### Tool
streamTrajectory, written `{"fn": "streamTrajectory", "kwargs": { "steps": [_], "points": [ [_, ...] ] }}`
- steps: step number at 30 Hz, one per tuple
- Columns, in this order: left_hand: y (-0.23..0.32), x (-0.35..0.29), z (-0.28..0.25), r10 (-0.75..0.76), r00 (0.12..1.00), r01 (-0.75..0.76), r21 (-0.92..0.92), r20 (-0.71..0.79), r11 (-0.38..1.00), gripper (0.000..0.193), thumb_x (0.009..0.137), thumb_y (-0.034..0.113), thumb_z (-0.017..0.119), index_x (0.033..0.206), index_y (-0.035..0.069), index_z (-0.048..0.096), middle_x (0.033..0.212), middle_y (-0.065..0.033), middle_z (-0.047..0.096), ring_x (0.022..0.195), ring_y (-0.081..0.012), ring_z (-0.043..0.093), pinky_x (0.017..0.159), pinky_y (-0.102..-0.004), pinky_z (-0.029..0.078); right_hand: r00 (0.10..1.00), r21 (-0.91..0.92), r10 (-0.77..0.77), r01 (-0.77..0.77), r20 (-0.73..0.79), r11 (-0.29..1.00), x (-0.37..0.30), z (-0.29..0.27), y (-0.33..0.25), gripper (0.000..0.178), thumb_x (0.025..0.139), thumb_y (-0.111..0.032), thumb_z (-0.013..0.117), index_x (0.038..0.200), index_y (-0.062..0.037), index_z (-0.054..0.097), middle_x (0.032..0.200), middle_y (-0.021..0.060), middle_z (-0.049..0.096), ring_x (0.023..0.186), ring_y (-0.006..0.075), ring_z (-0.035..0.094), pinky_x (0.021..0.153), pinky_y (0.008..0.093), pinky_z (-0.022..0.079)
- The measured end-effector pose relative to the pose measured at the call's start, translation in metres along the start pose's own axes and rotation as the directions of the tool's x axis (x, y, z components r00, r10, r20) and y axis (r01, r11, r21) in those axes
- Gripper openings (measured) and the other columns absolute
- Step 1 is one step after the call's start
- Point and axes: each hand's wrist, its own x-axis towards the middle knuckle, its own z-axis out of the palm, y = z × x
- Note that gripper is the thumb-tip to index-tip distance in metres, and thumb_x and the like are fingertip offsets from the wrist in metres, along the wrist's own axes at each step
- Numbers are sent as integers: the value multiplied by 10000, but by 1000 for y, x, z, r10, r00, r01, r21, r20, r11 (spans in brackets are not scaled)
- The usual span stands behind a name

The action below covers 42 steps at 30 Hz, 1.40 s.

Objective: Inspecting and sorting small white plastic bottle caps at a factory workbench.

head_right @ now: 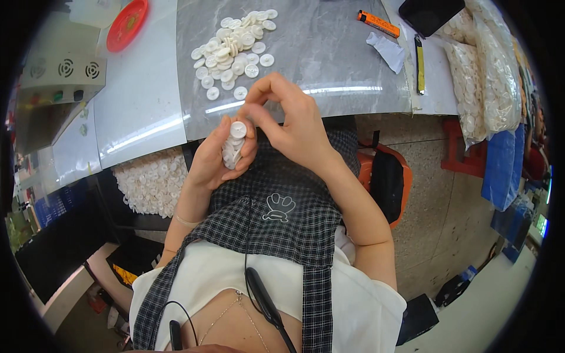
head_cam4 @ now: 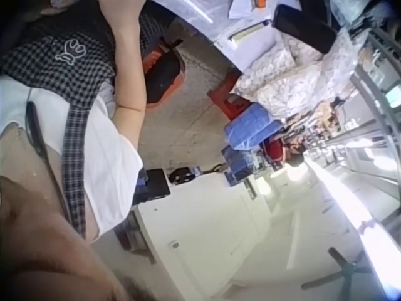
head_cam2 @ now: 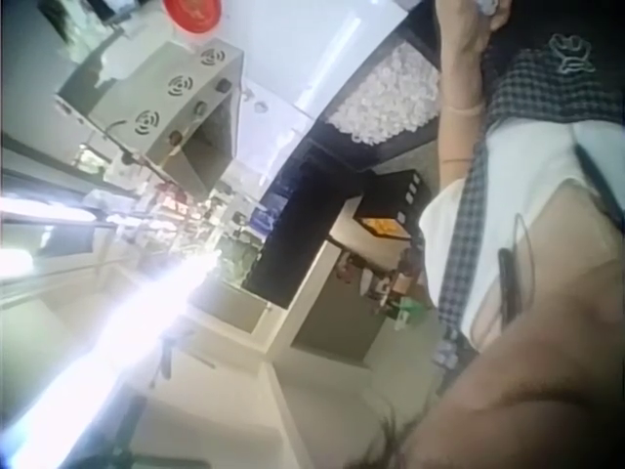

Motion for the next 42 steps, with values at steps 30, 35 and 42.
{"fn": "streamTrajectory", "kwargs": {
  "steps": [30, 35, 42],
  "points": [
    [4, 1, 1, 72, 996, -75, -75, -47, 994, 446, 1067, 385, 259, 1073, 21, 517, 839, -74, 533, 595, -83, 502, 329, -157, 354, 884, -559, -464, 358, -54, 748, -18, -10, 27, 294, 786, 129, 584, 1023, -32, 649, 930, 98, 628, 816, 261, 604, 699, 335, 492],
    [8, 2, 3, 96, 995, -98, -101, -20, 990, 418, 1064, 344, 271, 1065, 9, 519, 837, -82, 529, 605, -87, 493, 331, -155, 353, 903, -431, -428, 367, -49, 824, -62, -11, 53, 314, 744, 71, 642, 1030, -58, 650, 883, 66, 640, 725, 287, 626, 634, 346, 508],
    [10, 1, 3, 143, 990, -143, -48, -17, 988, 402, 1062, 316, 280, 1077, -2, 525, 824, -75, 524, 600, -87, 467, 332, -155, 345, 977, -556, 11, 112, 213, 824, -61, 5, 129, 227, 819, -60, 631, 1046, -53, 644, 1021, 143, 648, 940, 326, 632, 798, 419, 517]
  ]
}}
